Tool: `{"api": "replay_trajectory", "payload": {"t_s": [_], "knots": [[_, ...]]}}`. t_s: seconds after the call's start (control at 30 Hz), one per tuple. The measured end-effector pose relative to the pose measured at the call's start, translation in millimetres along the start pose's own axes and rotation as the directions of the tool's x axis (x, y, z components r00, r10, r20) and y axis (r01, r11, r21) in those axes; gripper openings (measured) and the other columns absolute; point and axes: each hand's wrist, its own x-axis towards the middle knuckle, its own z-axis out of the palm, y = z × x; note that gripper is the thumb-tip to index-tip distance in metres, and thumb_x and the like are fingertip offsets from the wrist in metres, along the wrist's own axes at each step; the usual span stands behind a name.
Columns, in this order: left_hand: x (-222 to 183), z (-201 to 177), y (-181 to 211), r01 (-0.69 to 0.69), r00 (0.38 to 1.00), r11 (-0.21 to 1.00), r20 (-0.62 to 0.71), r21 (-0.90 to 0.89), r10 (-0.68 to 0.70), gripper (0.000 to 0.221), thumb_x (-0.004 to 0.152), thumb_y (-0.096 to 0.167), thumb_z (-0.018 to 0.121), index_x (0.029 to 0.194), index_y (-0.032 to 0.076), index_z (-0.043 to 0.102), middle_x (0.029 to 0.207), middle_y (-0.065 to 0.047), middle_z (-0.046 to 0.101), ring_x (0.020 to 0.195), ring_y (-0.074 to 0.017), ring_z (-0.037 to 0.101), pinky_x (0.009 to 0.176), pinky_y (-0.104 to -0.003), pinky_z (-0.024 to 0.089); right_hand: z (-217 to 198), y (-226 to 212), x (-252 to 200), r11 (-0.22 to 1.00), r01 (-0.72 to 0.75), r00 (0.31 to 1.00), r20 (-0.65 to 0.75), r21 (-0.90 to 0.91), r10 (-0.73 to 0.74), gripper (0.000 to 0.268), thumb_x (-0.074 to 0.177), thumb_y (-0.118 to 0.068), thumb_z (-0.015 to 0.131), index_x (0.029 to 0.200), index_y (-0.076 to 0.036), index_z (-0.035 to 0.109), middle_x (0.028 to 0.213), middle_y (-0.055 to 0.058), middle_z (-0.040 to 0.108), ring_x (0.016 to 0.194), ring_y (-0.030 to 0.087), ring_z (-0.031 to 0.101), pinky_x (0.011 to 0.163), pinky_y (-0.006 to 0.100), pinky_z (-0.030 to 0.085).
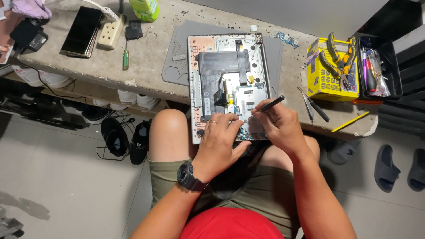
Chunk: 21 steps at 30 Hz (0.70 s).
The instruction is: Assembling internal components of a laptop, including the motherboard and ribbon cables
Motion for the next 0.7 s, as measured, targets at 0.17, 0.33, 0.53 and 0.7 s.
{"api": "replay_trajectory", "payload": {"t_s": [0.17, 0.33, 0.53, 0.7], "knots": [[4, 2, -5, 0.022, 0.999, 0.999, -0.035, -0.024, -0.023, 0.053, 0.095, 0.038, 0.091, 0.133, 0.006, 0.074, 0.129, -0.012, 0.066, 0.131, -0.0399, 0.063, 0.104, -0.049, 0.054, 2, -4, 0, 0.999, -0.004, 1.000, -0.001, -0.048, 0.004, 0.017, 0.108, 0.004, 0.078, 0.119, -0.009, 0.080, 0.087, 0.011, 0.084, 0.082, 0.021, 0.078, 0.083, 0.041, 0.063], [14, -11, -6, 0.053, 0.996, 0.997, -0.068, -0.056, -0.056, 0.046, 0.100, 0.035, 0.089, 0.132, 0.007, 0.075, 0.124, -0.011, 0.068, 0.126, -0.0393, 0.067, 0.099, -0.049, 0.056, 4, -3, 1, 0.995, 0.006, 1.000, 0.000, -0.096, -0.006, 0.019, 0.106, 0.003, 0.079, 0.118, -0.011, 0.082, 0.082, 0.010, 0.081, 0.079, 0.022, 0.077, 0.082, 0.040, 0.062], [34, -21, -10, 0.073, 0.985, 0.976, -0.141, -0.207, -0.104, 0.024, 0.111, 0.023, 0.076, 0.130, 0.009, 0.075, 0.115, -0.008, 0.070, 0.115, -0.0371, 0.072, 0.099, -0.048, 0.058, 2, -4, 2, 0.990, 0.048, 0.999, 0.009, -0.135, -0.047, 0.021, 0.105, 0.005, 0.079, 0.118, -0.011, 0.083, 0.082, 0.010, 0.079, 0.080, 0.026, 0.079, 0.081, 0.039, 0.063], [60, -27, -4, 0.040, 0.982, 0.934, -0.160, -0.354, -0.102, 0.021, 0.115, 0.022, 0.070, 0.133, 0.015, 0.076, 0.115, -0.004, 0.075, 0.116, -0.0354, 0.076, 0.101, -0.047, 0.059, 2, -1, 2, 0.979, 0.081, 0.997, -0.001, -0.187, -0.082, 0.017, 0.105, 0.005, 0.080, 0.116, -0.008, 0.082, 0.084, 0.012, 0.079, 0.086, 0.032, 0.082, 0.080, 0.044, 0.066]]}}
